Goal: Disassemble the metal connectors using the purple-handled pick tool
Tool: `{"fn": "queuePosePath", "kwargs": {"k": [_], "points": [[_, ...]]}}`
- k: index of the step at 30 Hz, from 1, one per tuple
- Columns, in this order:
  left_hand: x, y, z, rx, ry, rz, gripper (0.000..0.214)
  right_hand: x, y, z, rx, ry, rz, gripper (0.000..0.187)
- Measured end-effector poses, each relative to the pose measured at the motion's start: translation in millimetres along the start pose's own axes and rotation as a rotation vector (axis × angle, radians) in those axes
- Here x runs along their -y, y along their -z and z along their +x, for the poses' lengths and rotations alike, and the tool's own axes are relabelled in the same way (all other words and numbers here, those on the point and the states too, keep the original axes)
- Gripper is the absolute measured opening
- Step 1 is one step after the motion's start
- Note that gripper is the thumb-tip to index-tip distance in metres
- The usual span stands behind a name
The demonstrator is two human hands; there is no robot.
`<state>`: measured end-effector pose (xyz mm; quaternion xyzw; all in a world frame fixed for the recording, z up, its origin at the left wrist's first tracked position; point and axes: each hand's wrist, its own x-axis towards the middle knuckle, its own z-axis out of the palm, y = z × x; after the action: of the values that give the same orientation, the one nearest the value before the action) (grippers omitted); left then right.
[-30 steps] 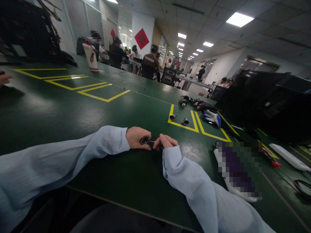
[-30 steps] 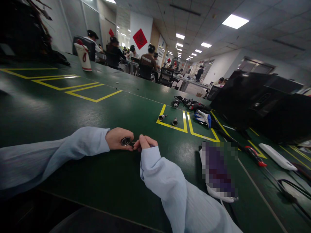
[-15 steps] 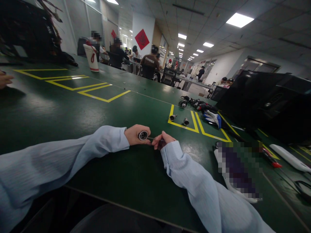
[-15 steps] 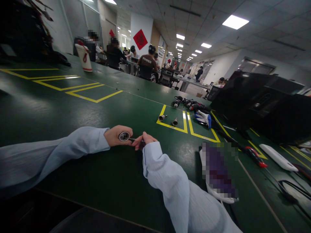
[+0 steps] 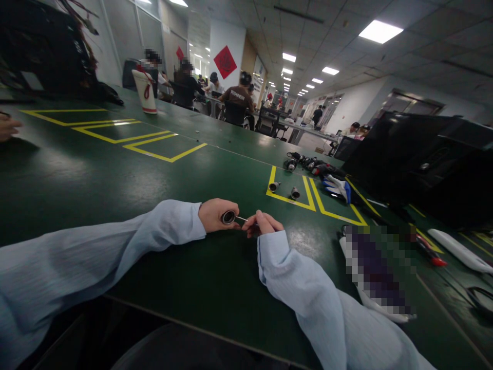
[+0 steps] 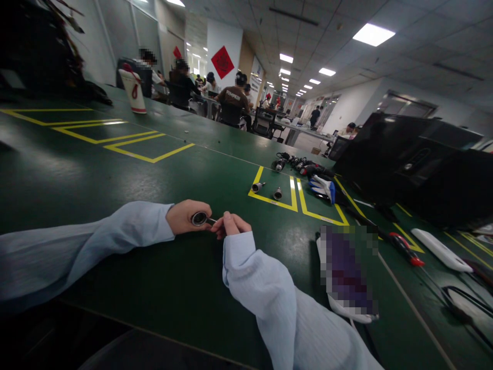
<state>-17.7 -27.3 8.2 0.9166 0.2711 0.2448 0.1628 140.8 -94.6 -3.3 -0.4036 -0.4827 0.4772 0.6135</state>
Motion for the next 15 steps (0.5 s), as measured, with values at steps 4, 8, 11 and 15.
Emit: {"fn": "queuePosePath", "kwargs": {"k": [4, 8, 11, 15], "points": [[1.7, -0.4, 0.1, -0.011, -0.014, -0.03, 0.02, 0.2, -0.5, -0.6, 0.011, 0.011, -0.003, 0.039], [3.0, -1.6, -0.8, -0.004, -0.034, -0.124, 0.022, 1.3, 0.0, 0.6, 0.072, -0.054, 0.048, 0.037], [2.5, -1.9, -1.9, -0.01, -0.038, -0.194, 0.024, 0.2, 2.4, 4.5, 0.115, -0.107, 0.122, 0.036], [0.6, -1.6, -2.8, -0.018, -0.042, -0.276, 0.025, -3.4, 5.7, 9.9, 0.182, -0.175, 0.233, 0.035]]}}
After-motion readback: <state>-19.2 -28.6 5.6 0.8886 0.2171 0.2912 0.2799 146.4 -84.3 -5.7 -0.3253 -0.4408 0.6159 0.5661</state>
